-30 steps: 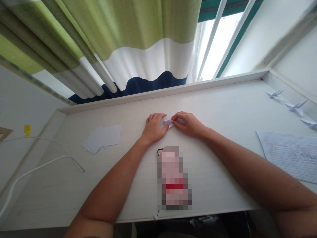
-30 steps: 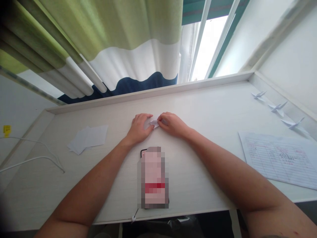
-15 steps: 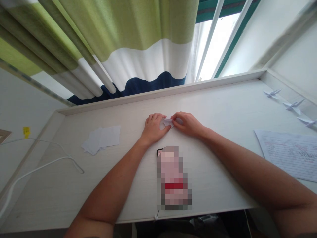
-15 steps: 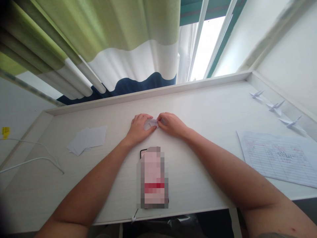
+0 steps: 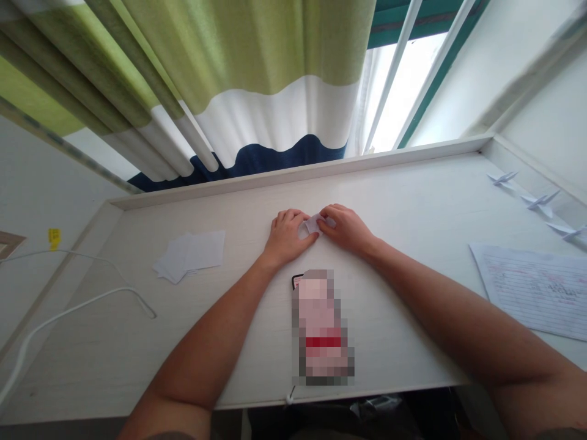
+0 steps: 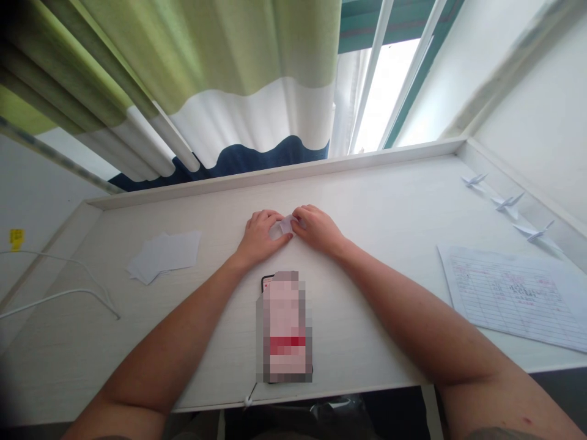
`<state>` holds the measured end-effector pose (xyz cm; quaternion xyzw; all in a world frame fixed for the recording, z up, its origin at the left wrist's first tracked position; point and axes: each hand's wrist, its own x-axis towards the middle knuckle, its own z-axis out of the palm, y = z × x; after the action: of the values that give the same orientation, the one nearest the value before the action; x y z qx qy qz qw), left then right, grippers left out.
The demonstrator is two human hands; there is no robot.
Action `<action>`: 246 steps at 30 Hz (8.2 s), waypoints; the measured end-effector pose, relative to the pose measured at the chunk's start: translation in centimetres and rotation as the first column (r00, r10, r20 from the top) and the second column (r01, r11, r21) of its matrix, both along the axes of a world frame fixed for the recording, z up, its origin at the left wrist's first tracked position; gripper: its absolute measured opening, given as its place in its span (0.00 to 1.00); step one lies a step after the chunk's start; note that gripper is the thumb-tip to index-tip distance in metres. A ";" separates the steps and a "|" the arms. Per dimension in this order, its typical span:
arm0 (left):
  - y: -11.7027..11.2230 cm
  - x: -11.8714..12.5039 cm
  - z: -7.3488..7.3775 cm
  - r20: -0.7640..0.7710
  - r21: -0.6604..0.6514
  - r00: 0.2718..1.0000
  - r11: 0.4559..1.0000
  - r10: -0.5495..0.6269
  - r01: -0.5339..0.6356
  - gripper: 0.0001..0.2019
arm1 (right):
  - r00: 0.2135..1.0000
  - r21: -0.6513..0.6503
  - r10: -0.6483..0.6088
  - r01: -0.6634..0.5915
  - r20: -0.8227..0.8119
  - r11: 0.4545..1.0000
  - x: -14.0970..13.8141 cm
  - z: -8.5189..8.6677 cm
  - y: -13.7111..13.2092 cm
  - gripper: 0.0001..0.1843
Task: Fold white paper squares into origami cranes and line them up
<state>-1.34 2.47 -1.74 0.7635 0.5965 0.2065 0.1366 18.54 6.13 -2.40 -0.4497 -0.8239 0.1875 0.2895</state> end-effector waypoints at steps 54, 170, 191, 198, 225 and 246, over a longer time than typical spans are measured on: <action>-0.2 0.1 0.2 -0.044 0.046 0.997 0.997 -0.064 0.066 0.24 | 0.967 -0.089 -0.188 0.175 -0.172 0.981 -1.7 0.3 -0.3 0.10; -0.3 0.1 -0.2 0.012 0.142 0.989 0.979 -0.147 0.143 0.10 | 0.973 0.056 -0.220 0.224 -0.072 0.973 -1.3 0.2 -0.8 0.01; -0.1 0.1 -0.3 0.026 0.149 0.994 0.984 -0.105 0.100 0.15 | 0.978 -0.018 -0.191 0.191 -0.082 0.982 -1.5 0.4 -0.2 0.05; 0.4 -0.5 -0.5 0.121 0.127 0.987 0.987 -0.110 0.094 0.18 | 0.992 0.094 0.098 -0.091 -0.078 0.991 0.2 0.4 0.2 0.08; 0.5 -0.6 -0.6 0.167 0.190 0.965 0.967 -0.205 0.172 0.06 | 0.969 0.067 0.245 -0.243 -0.015 0.968 2.0 -0.2 1.4 0.06; 0.8 -0.7 -0.9 0.213 0.152 0.962 0.979 -0.170 0.139 0.06 | 0.946 0.075 0.283 -0.274 -0.157 0.959 2.2 -0.3 1.6 0.05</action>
<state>-2.00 3.30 -2.66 0.7869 0.5004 0.3204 0.1666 20.78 7.70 -2.72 -0.3038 -0.8569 0.2416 0.3393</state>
